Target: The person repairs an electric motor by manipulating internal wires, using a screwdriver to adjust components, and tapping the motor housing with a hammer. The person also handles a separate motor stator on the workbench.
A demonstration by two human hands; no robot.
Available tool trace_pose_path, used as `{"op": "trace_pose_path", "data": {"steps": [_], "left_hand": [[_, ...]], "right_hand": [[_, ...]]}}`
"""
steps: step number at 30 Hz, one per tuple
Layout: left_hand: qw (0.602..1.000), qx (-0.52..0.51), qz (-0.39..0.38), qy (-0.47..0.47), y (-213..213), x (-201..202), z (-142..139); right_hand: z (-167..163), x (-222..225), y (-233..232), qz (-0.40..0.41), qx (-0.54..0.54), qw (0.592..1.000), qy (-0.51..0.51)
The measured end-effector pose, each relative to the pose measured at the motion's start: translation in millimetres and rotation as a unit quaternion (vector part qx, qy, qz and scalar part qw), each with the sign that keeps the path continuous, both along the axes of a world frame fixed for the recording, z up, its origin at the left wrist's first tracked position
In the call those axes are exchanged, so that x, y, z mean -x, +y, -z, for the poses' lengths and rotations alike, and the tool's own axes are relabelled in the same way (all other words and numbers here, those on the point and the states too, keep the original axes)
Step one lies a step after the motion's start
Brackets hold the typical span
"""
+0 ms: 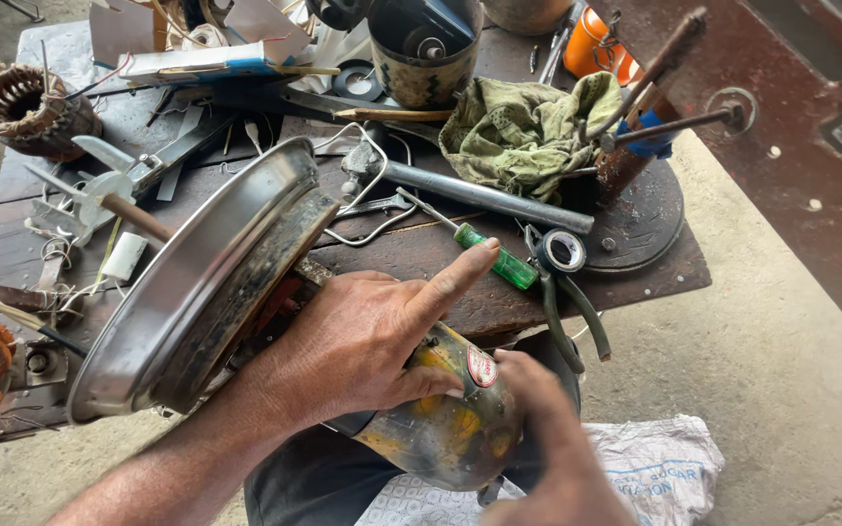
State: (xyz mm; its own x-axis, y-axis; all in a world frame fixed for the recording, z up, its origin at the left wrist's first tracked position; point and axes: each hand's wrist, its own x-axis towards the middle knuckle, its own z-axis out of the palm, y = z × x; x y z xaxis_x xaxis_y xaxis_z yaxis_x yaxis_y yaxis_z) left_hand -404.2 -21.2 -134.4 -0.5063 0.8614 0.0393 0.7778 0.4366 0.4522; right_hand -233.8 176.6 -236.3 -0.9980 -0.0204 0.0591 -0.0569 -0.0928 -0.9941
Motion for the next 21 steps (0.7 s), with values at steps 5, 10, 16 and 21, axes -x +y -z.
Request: {"op": "trace_pose_path", "data": {"steps": [5, 10, 16, 21], "left_hand": [[1.0, 0.007, -0.002, -0.003, -2, 3, -8], [1.0, 0.012, -0.002, -0.027, -2, 4, -8], [1.0, -0.017, -0.002, -0.004, -5, 3, -4], [1.0, -0.009, -0.009, -0.014, -4, 2, -5]], "right_hand": [[-13, 67, 35, 0.195, -0.418, 0.865, 0.199], [-1, 123, 30, 0.082, -0.651, 0.717, 0.235], [1, 140, 24, 0.067, -0.657, 0.704, 0.261], [-5, 142, 27, 0.056, -0.668, 0.708, 0.224]]}}
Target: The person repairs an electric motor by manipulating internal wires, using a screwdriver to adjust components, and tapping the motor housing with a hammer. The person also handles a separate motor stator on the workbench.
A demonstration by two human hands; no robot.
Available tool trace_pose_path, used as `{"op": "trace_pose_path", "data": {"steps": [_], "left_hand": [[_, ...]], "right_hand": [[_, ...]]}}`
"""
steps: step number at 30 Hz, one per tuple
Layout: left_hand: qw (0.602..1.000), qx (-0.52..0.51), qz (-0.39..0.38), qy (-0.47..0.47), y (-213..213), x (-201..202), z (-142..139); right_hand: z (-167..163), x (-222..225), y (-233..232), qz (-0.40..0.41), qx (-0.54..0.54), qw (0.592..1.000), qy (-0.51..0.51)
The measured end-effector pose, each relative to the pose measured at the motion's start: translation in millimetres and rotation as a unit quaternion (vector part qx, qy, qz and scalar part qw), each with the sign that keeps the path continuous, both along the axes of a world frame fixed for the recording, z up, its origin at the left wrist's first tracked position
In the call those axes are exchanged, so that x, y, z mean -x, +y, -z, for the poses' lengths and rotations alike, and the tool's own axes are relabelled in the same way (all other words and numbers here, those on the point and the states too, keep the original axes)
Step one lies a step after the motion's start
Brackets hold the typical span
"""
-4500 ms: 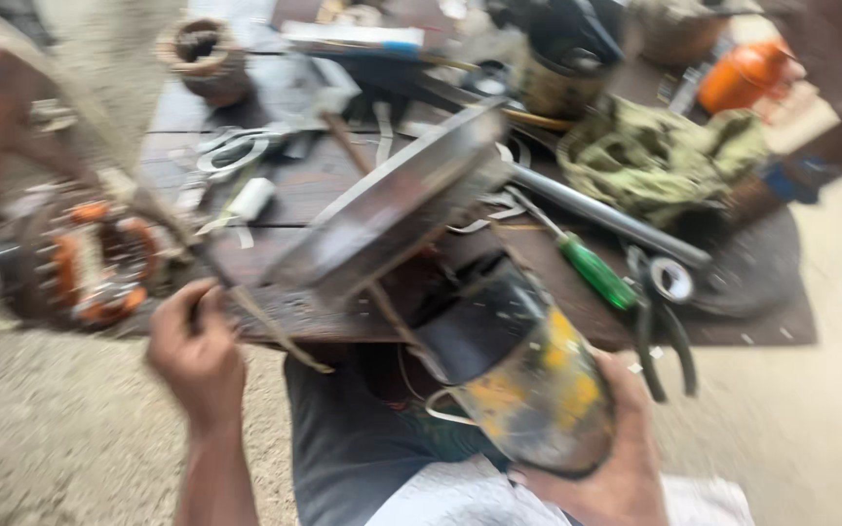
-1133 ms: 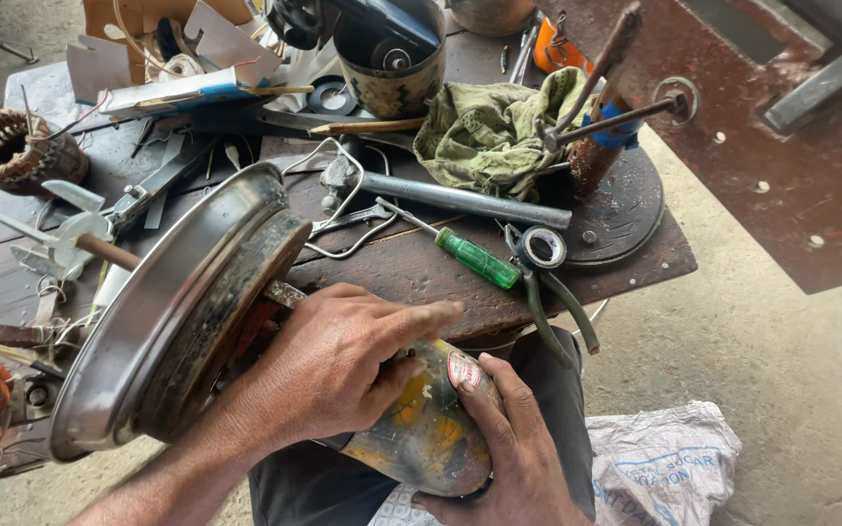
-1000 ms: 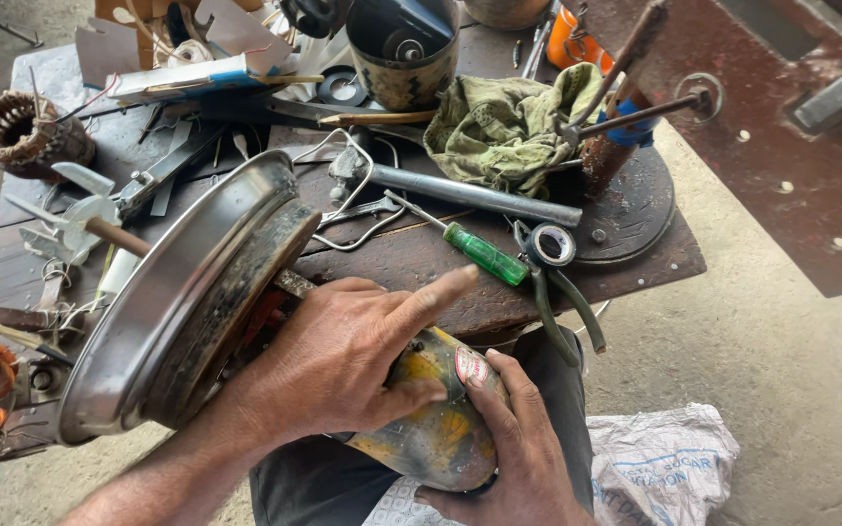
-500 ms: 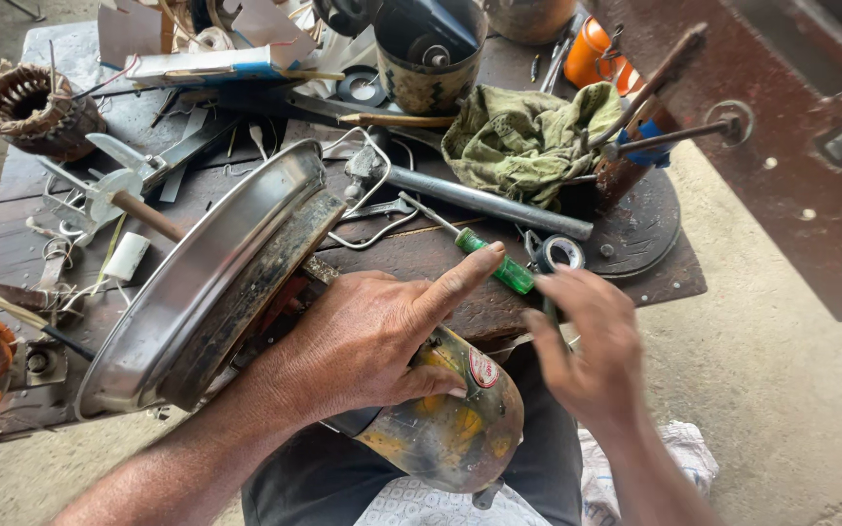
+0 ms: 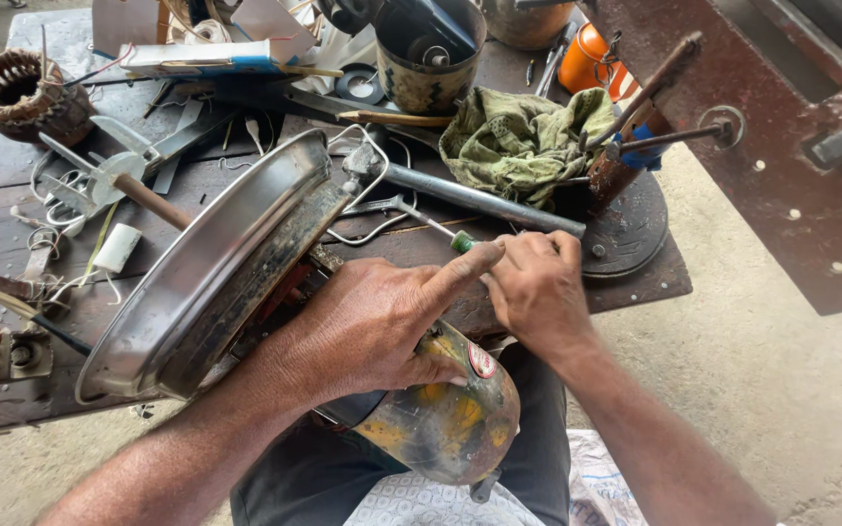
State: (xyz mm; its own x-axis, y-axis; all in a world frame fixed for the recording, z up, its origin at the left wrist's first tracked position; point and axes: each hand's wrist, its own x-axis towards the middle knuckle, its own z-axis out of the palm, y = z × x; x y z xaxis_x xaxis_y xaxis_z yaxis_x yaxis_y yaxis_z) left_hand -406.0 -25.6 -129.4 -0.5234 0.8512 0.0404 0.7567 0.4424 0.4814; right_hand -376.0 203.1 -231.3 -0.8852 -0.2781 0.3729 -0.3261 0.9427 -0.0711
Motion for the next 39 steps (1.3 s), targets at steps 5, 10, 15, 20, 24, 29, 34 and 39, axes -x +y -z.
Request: {"op": "trace_pose_path", "data": {"steps": [5, 10, 15, 20, 24, 29, 34, 39], "left_hand": [[1.0, -0.007, 0.002, 0.028, -2, -1, -1], [0.999, 0.033, -0.004, -0.011, -4, 1, -2], [0.999, 0.026, 0.012, -0.016, -6, 0, -5], [0.999, 0.041, 0.02, 0.03, -8, 1, -3], [0.997, 0.044, 0.04, 0.052, -8, 1, 1], [0.996, 0.051, 0.043, 0.055, -10, -1, 0], [0.99, 0.127, 0.045, 0.027, -10, 0, -3], [0.994, 0.094, 0.041, 0.045, -10, 0, -4]], "right_hand": [[-67, -40, 2, -0.01, 0.059, 0.991, 0.117], [-147, -77, 25, -0.033, 0.139, 0.989, -0.037], [-176, -72, 34, -0.104, 0.116, 0.982, -0.103], [-186, -64, 40, -0.147, 0.128, 0.974, -0.114], [-187, -61, 43, -0.141, 0.122, 0.975, -0.122], [-190, -54, 39, -0.132, 0.118, 0.976, -0.126], [-194, -46, 39, -0.177, 0.072, 0.972, -0.14], [-195, -50, 39, -0.187, -0.009, 0.968, -0.166]]}}
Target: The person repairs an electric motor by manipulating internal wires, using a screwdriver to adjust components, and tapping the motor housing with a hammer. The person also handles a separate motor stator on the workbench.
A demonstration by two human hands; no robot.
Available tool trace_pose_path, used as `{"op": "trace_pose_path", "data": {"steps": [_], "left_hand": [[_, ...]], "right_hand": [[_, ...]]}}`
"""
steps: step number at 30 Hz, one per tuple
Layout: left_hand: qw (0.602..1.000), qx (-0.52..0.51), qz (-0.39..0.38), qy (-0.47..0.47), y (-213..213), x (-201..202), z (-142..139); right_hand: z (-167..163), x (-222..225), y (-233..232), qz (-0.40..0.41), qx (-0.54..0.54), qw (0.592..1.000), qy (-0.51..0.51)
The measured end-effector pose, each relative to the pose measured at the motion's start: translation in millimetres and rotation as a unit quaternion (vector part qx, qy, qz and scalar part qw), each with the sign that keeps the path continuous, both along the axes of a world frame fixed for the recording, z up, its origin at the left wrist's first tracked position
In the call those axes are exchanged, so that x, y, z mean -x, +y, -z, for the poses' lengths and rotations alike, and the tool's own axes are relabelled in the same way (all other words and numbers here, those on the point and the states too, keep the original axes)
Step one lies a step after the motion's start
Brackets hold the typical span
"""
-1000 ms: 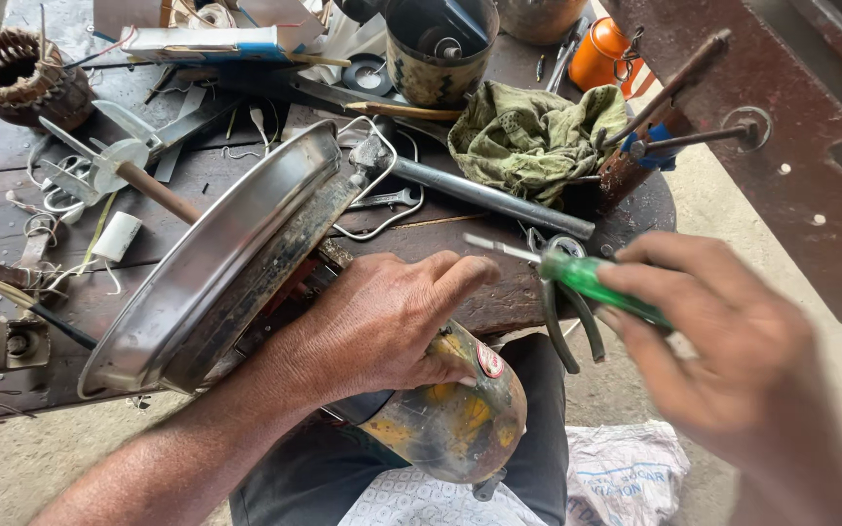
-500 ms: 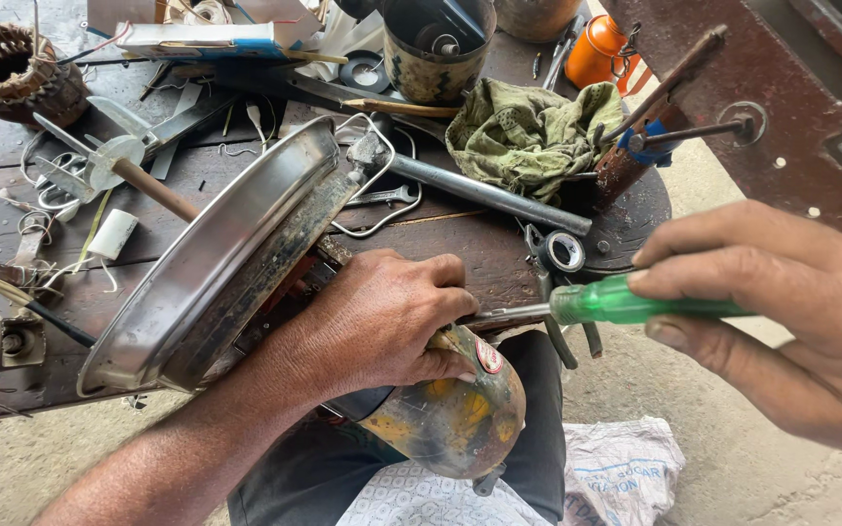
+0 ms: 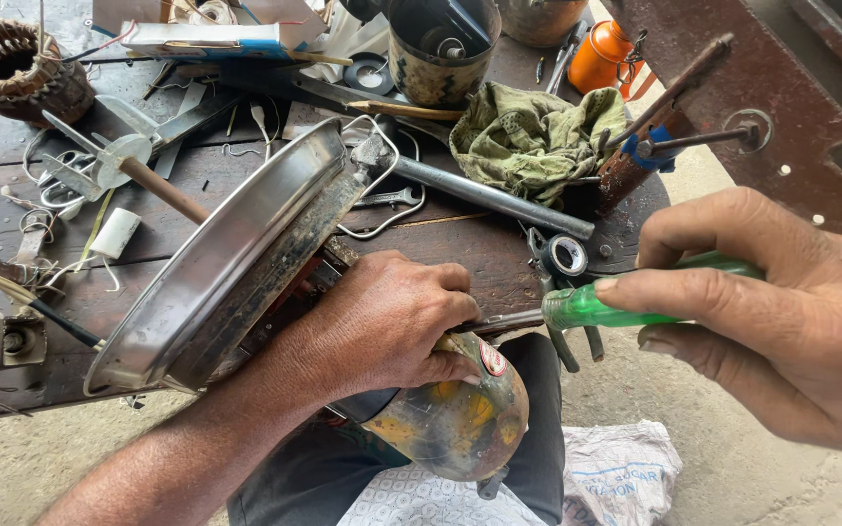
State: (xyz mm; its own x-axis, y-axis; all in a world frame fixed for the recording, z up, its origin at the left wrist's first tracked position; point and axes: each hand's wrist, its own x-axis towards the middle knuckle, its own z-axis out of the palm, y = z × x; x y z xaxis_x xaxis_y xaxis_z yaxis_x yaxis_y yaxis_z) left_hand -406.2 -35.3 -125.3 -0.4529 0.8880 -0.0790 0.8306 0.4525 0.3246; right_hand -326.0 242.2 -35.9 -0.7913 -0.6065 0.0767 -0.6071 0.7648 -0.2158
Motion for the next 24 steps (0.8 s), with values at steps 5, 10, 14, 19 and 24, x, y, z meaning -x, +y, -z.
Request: {"op": "trace_pose_path", "data": {"steps": [5, 10, 14, 19, 24], "left_hand": [[0.999, 0.037, -0.003, -0.016, 2, 2, -4], [0.999, 0.037, -0.001, -0.016, 5, 5, -7], [1.0, 0.0, 0.002, -0.016, 6, 7, -6], [1.0, 0.004, 0.003, -0.019, 6, 9, -3], [1.0, -0.008, 0.005, -0.017, 6, 10, -4]], "right_hand": [[1, -2, -5, 0.028, -0.016, 0.998, 0.045], [-5, 3, -1, -0.001, 0.024, 0.999, 0.039], [-2, 8, 2, 0.024, 0.037, 0.999, -0.001], [-3, 17, -1, 0.061, 0.077, 0.995, -0.003], [-12, 20, -9, -0.047, 0.116, 0.992, -0.002]]}}
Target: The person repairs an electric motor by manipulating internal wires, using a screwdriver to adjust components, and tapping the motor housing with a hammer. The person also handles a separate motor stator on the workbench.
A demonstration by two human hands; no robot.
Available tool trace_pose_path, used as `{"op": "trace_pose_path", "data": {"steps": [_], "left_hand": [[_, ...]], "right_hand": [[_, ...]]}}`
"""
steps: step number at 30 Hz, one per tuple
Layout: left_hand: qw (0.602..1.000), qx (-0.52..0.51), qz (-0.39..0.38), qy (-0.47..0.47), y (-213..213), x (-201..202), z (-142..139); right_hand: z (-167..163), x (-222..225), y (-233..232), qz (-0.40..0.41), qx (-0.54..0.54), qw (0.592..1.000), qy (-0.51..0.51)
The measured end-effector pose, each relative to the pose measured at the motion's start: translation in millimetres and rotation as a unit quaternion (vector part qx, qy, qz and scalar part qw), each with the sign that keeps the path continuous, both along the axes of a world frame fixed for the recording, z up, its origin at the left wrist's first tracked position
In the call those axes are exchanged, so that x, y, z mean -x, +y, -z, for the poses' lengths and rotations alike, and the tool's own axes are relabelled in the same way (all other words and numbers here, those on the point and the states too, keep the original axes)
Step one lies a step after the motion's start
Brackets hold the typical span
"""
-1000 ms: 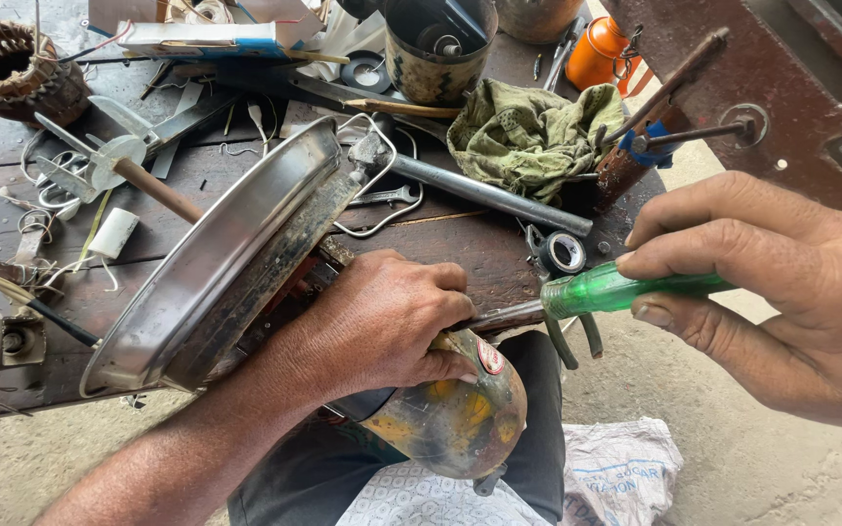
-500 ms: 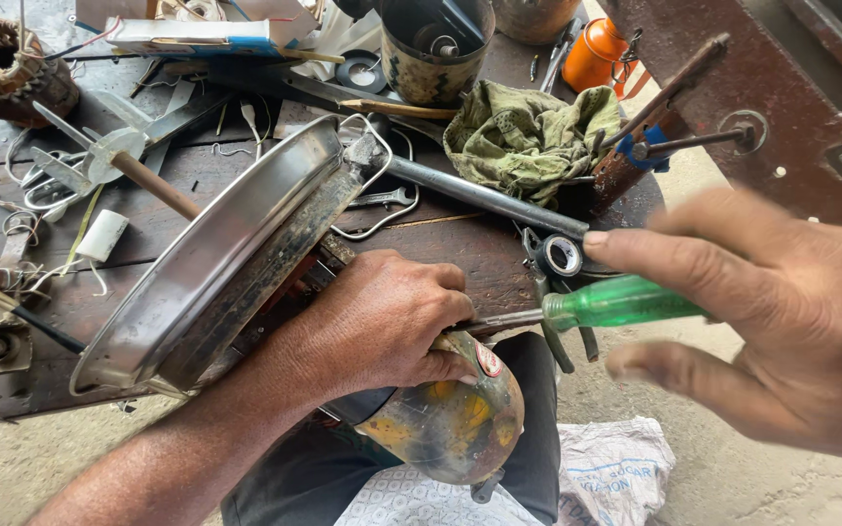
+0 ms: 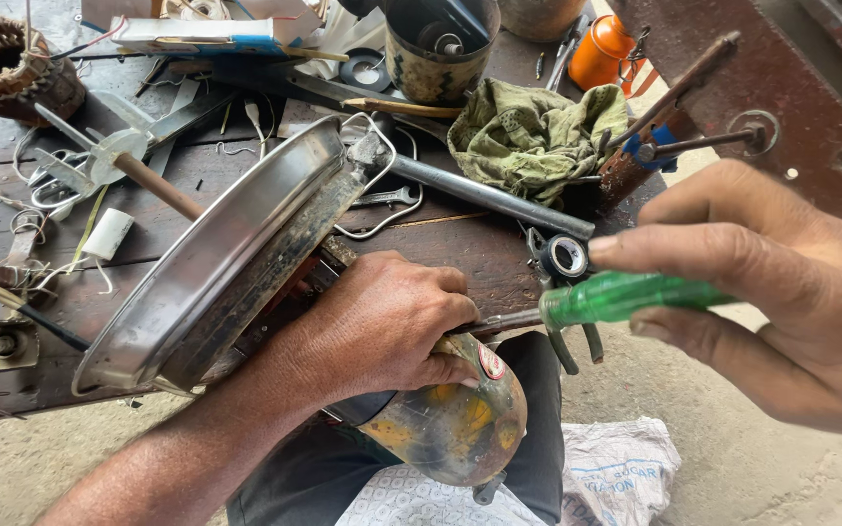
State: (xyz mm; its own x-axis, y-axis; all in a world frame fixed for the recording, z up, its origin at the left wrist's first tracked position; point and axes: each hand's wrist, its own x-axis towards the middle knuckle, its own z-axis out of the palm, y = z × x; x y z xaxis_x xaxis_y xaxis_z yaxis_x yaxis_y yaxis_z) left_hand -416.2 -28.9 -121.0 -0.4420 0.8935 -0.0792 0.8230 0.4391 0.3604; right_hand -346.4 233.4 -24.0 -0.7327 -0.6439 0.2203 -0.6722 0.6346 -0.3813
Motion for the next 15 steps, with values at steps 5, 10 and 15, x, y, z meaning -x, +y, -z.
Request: {"op": "trace_pose_path", "data": {"steps": [5, 10, 15], "left_hand": [[1.0, 0.027, -0.004, -0.008, 1, 1, 2], [0.997, -0.075, 0.008, 0.014, -3, 1, 3], [0.999, -0.013, -0.018, -0.032, -5, -1, -1]], "right_hand": [[8, 4, -2, 0.187, -0.086, 0.978, -0.04], [12, 9, 11, 0.01, -0.045, 0.998, 0.044], [15, -1, 12, 0.162, -0.119, 0.978, -0.059]]}}
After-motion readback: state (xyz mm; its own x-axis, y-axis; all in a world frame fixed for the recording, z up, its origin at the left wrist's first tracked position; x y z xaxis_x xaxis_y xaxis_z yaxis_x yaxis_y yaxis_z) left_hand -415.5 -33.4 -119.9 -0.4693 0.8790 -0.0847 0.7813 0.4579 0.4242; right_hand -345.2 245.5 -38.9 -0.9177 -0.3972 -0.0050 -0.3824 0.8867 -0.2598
